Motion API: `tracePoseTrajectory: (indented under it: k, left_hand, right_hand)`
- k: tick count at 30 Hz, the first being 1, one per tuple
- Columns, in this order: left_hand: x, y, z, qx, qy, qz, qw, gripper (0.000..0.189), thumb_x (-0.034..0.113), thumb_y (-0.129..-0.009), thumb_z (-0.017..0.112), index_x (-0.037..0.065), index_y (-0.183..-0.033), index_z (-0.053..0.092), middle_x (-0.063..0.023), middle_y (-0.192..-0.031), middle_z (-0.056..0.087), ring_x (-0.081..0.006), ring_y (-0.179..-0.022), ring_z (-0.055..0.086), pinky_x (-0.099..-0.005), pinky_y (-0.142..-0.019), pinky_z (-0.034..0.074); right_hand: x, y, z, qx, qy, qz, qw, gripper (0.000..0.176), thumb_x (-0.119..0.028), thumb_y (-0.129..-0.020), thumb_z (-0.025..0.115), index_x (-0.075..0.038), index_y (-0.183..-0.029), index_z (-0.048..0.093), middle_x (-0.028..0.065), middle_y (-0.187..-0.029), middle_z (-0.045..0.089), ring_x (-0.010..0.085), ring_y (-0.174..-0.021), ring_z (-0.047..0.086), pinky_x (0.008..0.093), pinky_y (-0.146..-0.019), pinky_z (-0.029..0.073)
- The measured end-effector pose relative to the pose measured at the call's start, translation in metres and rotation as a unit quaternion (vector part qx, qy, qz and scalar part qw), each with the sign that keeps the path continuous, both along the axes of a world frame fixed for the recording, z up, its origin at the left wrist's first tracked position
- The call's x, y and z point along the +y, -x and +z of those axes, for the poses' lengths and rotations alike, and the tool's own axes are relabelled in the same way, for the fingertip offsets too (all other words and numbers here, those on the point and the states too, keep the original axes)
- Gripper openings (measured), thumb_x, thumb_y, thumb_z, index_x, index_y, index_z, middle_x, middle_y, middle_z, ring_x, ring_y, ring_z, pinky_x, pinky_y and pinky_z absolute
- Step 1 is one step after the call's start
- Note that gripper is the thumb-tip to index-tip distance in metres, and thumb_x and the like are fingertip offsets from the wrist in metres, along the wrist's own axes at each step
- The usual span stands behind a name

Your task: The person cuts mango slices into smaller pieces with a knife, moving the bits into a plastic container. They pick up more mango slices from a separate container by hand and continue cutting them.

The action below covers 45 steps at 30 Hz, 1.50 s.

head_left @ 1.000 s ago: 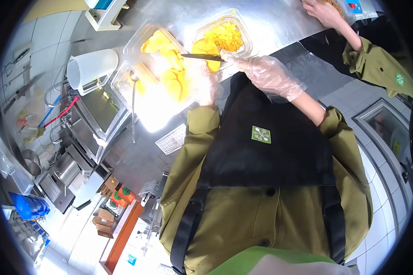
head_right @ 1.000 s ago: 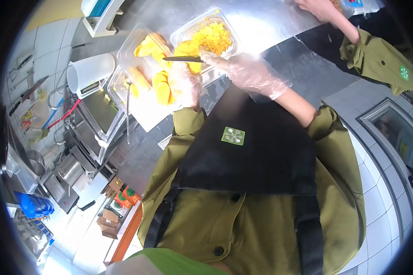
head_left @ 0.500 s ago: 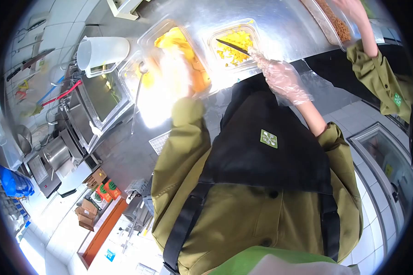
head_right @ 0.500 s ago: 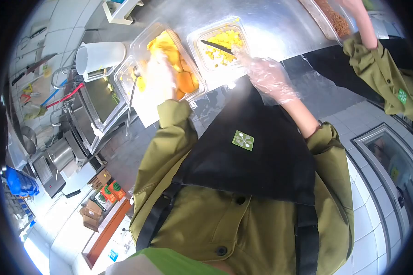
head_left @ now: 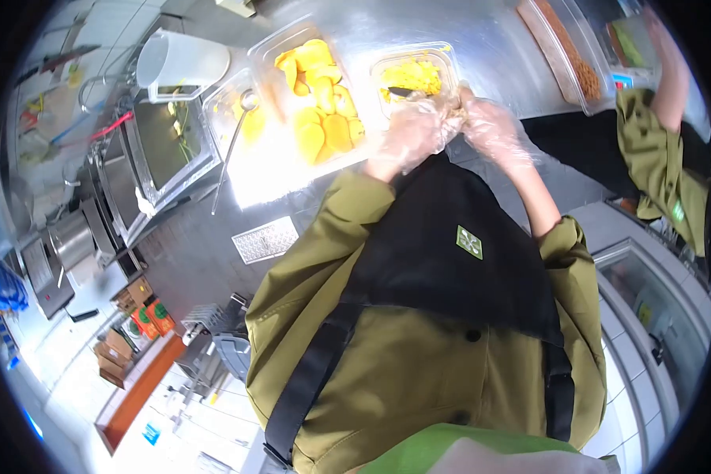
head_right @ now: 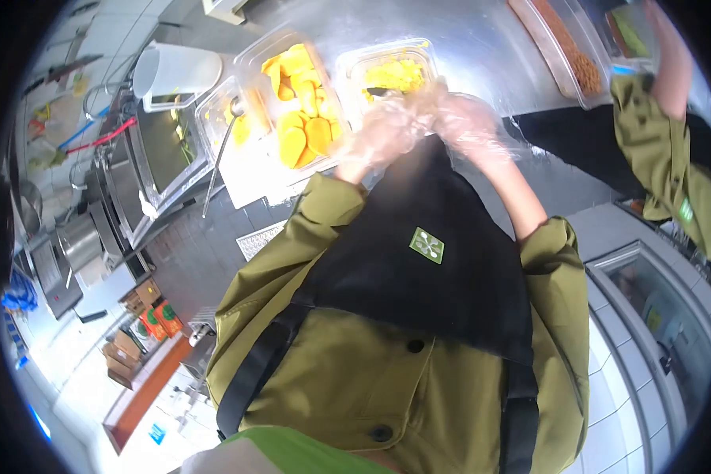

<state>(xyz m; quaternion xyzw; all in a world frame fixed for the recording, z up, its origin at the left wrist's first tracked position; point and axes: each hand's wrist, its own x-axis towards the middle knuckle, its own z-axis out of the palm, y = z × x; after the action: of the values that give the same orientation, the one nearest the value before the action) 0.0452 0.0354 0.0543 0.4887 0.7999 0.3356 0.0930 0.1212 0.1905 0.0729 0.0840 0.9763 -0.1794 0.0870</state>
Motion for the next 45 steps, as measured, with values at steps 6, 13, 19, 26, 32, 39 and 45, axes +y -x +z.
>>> tracePoseTrajectory:
  k: [6,13,19,26,32,39,45]
  left_hand:
    - [-0.034,0.039,-0.033,-0.064,0.119,0.153,0.979,0.031,0.029,-0.095,0.048,0.003,-0.095,0.064,-0.0192,-0.086,0.065,-0.0348,-0.083,0.062,-0.0444,-0.074,0.049]
    - [-0.092,0.128,-0.050,0.066,0.185,0.371,0.908,0.033,0.032,-0.089,0.056,0.004,-0.077,0.068,-0.0187,-0.078,0.066,-0.0306,-0.079,0.066,-0.0393,-0.070,0.051]
    - [-0.110,0.141,-0.090,0.018,0.231,0.261,0.937,0.026,0.029,-0.082,0.061,0.006,-0.076,0.071,-0.0187,-0.083,0.068,-0.0280,-0.084,0.066,-0.0352,-0.073,0.051]
    - [-0.100,0.123,-0.078,0.056,0.318,0.323,0.890,0.034,0.037,-0.076,0.070,0.004,-0.085,0.071,-0.0181,-0.086,0.069,-0.0314,-0.083,0.066,-0.0391,-0.075,0.052]
    - [-0.107,0.110,-0.052,-0.068,0.179,0.311,0.931,0.039,0.031,-0.078,0.072,0.000,-0.100,0.066,-0.0150,-0.088,0.069,-0.0288,-0.083,0.066,-0.0370,-0.074,0.052]
    - [-0.081,0.069,0.017,-0.519,-0.458,0.421,0.586,0.060,0.023,-0.080,0.073,0.001,-0.129,0.047,-0.0087,-0.103,0.062,-0.0202,-0.085,0.060,-0.0333,-0.081,0.052]
    - [-0.017,0.048,-0.032,-0.055,-0.292,0.350,0.888,0.047,0.038,-0.091,0.058,0.002,-0.120,0.056,-0.0133,-0.104,0.060,-0.0228,-0.100,0.056,-0.0368,-0.085,0.048]
  right_hand:
    - [0.035,-0.031,0.050,-0.026,-0.038,-0.024,0.999,0.041,-0.023,-0.087,0.062,-0.004,-0.121,0.050,0.0204,-0.085,0.065,0.0382,-0.084,0.063,0.0463,-0.072,0.048]
    - [0.040,-0.058,0.060,-0.018,0.062,-0.119,0.991,0.035,-0.027,-0.088,0.064,-0.003,-0.115,0.060,0.0213,-0.094,0.066,0.0354,-0.088,0.065,0.0389,-0.075,0.050]
    - [0.026,-0.061,0.060,-0.039,0.124,-0.097,0.987,0.034,-0.030,-0.088,0.063,-0.007,-0.114,0.060,0.0212,-0.087,0.064,0.0381,-0.083,0.063,0.0432,-0.070,0.048]
    - [0.019,-0.064,0.046,0.006,0.176,-0.120,0.977,0.035,-0.029,-0.089,0.061,-0.006,-0.116,0.058,0.0226,-0.088,0.064,0.0392,-0.085,0.062,0.0438,-0.073,0.048]
    - [0.011,-0.063,0.033,0.090,0.207,-0.138,0.964,0.033,-0.019,-0.091,0.056,-0.006,-0.122,0.056,0.0175,-0.091,0.066,0.0324,-0.082,0.064,0.0403,-0.073,0.048]
    - [-0.007,-0.053,0.041,0.008,0.512,-0.167,0.842,0.040,-0.012,-0.096,0.048,-0.006,-0.135,0.046,-0.0038,-0.080,0.049,0.0042,-0.068,0.044,0.0209,-0.064,0.042]
    - [-0.031,-0.049,0.058,0.027,0.178,-0.042,0.983,0.044,-0.020,-0.097,0.046,-0.018,-0.141,0.042,0.0165,-0.112,0.063,0.0376,-0.099,0.062,0.0433,-0.084,0.050]
